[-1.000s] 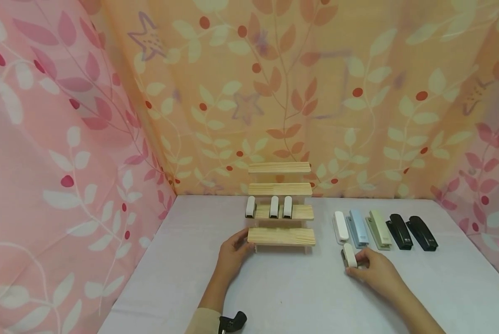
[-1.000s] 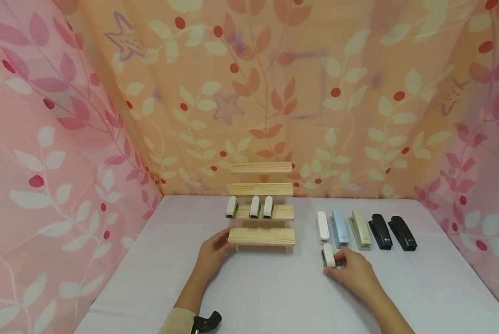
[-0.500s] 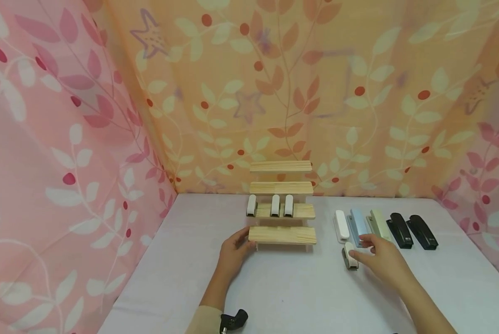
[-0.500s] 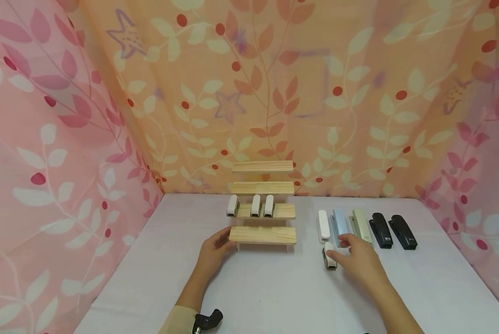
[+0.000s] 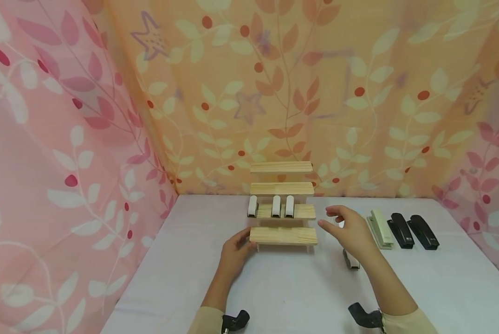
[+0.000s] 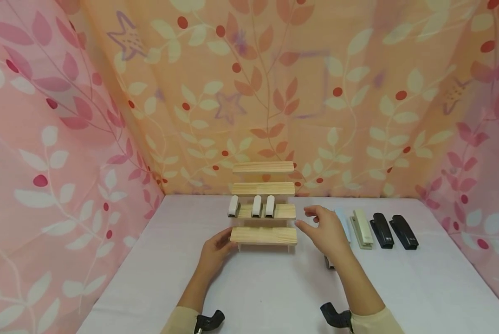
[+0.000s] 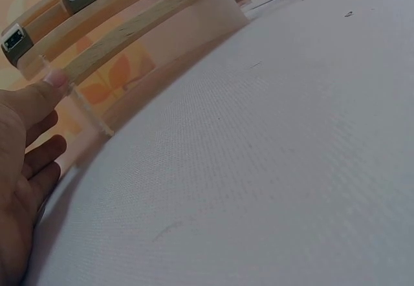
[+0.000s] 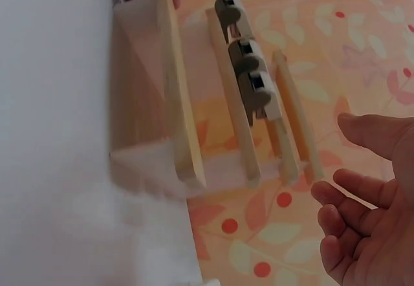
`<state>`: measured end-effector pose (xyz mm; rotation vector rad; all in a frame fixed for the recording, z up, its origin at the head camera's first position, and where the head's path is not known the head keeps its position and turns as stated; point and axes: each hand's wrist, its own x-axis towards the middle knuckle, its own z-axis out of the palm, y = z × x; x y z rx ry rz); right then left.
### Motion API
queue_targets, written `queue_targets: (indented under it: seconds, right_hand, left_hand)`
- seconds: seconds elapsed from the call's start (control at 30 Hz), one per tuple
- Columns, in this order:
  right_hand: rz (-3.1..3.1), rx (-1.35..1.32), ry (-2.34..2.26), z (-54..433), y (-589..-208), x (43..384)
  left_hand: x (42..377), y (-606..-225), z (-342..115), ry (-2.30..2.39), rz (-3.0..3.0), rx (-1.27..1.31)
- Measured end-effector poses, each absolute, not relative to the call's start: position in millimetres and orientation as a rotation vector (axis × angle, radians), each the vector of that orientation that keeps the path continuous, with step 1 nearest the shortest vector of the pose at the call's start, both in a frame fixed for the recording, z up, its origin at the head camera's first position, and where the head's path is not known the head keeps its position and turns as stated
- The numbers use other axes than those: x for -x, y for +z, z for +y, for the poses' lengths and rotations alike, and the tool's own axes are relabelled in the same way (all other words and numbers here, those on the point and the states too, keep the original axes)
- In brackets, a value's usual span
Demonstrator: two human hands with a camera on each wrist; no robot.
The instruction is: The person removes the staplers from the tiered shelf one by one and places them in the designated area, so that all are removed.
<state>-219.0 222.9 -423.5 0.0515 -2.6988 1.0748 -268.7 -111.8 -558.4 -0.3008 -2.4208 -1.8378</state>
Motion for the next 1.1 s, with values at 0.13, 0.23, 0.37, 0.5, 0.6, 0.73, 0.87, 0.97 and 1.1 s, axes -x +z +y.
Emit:
queue_targets:
  seconds: [0.13, 0.23, 0.37, 0.5, 0.6, 0.73, 0.87, 0.97, 1.1]
  right_hand:
    - [-2.692, -0.043, 1.166, 206.8, -422.7, 223.8]
    - [-2.675, -0.032, 1.210, 195.7, -424.7, 227.9]
    - [-2.633, -0.040, 1.242, 183.2, -429.6, 234.2]
    - [-2.578, -0.077, 1.242, 171.8, -436.8, 242.2]
    - [-2.551, -0.094, 1.247, 164.8, -442.4, 247.6]
    - [-2.554, -0.067, 1.186, 155.2, -449.9, 254.6]
    - [-2.562, -0.042, 1.087, 146.6, -454.1, 260.5]
    - [-2.554, -0.055, 1.032, 141.9, -455.6, 263.8]
    - [-2.557, -0.039, 0.953, 137.3, -459.0, 267.1]
  left_hand:
    - [268.5, -557.9, -110.0, -1.843, -2.422, 0.293]
    - [268.8, -556.1, -111.0, -1.846, -2.419, 0.295]
    - [269.3, -555.7, -111.5, -1.844, -2.420, 0.284]
    - [269.5, -558.3, -111.2, -1.855, -2.415, 0.276]
    - [269.8, -561.4, -110.3, -1.868, -2.407, 0.279]
    - [269.0, -563.8, -110.0, -1.876, -2.406, 0.280]
    - [268.8, -563.7, -110.6, -1.873, -2.406, 0.289]
    - [269.6, -563.2, -111.4, -1.866, -2.406, 0.297]
    - [270.1, -562.2, -111.7, -1.854, -2.409, 0.301]
